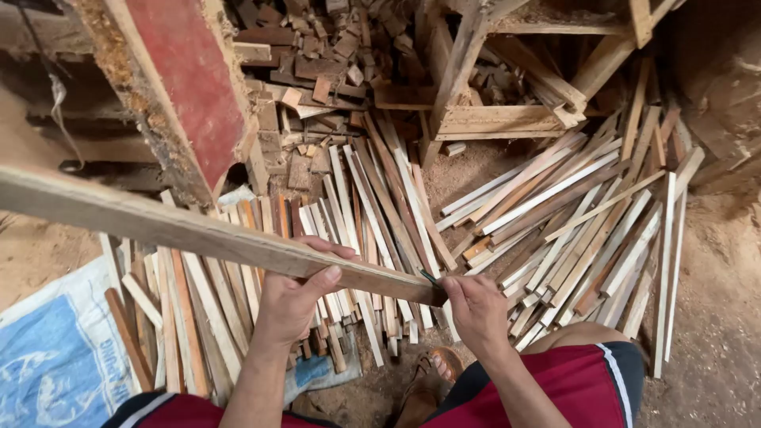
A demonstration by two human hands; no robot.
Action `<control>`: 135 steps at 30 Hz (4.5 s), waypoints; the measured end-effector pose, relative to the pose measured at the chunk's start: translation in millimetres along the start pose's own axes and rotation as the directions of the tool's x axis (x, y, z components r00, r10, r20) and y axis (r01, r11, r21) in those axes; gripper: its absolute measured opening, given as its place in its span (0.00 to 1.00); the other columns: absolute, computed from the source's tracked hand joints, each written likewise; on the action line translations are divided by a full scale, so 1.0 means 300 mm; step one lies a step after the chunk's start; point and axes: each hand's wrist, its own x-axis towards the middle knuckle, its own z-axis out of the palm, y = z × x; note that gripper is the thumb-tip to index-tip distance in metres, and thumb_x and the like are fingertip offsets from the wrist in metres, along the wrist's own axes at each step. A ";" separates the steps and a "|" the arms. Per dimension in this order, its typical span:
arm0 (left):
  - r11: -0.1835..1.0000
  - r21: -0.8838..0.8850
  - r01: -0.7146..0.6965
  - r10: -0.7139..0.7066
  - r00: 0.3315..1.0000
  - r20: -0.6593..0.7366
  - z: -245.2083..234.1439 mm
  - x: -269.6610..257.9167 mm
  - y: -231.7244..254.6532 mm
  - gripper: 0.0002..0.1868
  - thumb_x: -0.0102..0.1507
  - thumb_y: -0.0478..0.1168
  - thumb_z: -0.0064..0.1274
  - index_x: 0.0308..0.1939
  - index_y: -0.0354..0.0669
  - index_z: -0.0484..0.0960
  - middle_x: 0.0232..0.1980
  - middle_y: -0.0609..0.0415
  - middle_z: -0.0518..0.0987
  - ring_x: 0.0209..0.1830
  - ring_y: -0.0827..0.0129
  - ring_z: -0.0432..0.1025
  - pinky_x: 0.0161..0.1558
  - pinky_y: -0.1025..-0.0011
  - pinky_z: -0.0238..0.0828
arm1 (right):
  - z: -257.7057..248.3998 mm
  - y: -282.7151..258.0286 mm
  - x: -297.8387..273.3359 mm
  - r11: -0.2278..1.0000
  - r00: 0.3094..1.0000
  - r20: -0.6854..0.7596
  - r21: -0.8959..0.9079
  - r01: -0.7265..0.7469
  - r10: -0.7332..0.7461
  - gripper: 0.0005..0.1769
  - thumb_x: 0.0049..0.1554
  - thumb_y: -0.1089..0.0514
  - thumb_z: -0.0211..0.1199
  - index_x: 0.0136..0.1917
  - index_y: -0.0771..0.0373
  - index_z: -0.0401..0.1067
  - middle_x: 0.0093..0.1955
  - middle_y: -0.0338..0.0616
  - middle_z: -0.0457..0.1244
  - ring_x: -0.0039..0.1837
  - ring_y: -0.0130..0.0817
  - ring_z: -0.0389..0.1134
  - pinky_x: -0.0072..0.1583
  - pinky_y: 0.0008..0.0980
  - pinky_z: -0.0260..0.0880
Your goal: Inspecting and marking individual wooden strips with a pencil from a pile on the floor.
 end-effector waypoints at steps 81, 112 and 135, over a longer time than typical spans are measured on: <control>0.946 0.282 0.163 -0.143 0.986 -0.089 -0.103 -0.011 -0.105 0.15 0.61 0.30 0.59 0.50 0.30 0.75 0.47 0.34 0.85 0.50 0.50 0.78 0.54 0.55 0.75 | 0.182 -0.022 0.286 0.302 0.781 0.315 0.793 -0.528 0.538 0.12 0.67 0.49 0.57 0.52 0.59 0.71 0.32 0.38 0.61 0.29 0.26 0.59 0.33 0.25 0.63; 0.937 0.241 0.253 -0.261 0.965 -0.003 -0.049 -0.008 0.079 0.18 0.57 0.30 0.58 0.52 0.39 0.81 0.49 0.41 0.87 0.47 0.56 0.83 0.51 0.56 0.87 | 0.157 0.073 -0.002 0.718 0.693 0.720 0.498 -0.486 -0.030 0.21 0.51 0.53 0.71 0.54 0.67 0.78 0.39 0.49 0.71 0.33 0.32 0.68 0.31 0.28 0.68; 0.622 0.550 0.557 -0.672 0.740 0.010 0.160 -0.090 -0.072 0.05 0.63 0.33 0.58 0.43 0.38 0.80 0.30 0.53 0.78 0.20 0.70 0.68 0.22 0.74 0.66 | 0.021 -0.526 0.171 0.337 0.937 -0.100 0.916 0.218 -0.335 0.12 0.67 0.52 0.58 0.56 0.60 0.77 0.39 0.41 0.68 0.34 0.25 0.62 0.33 0.23 0.61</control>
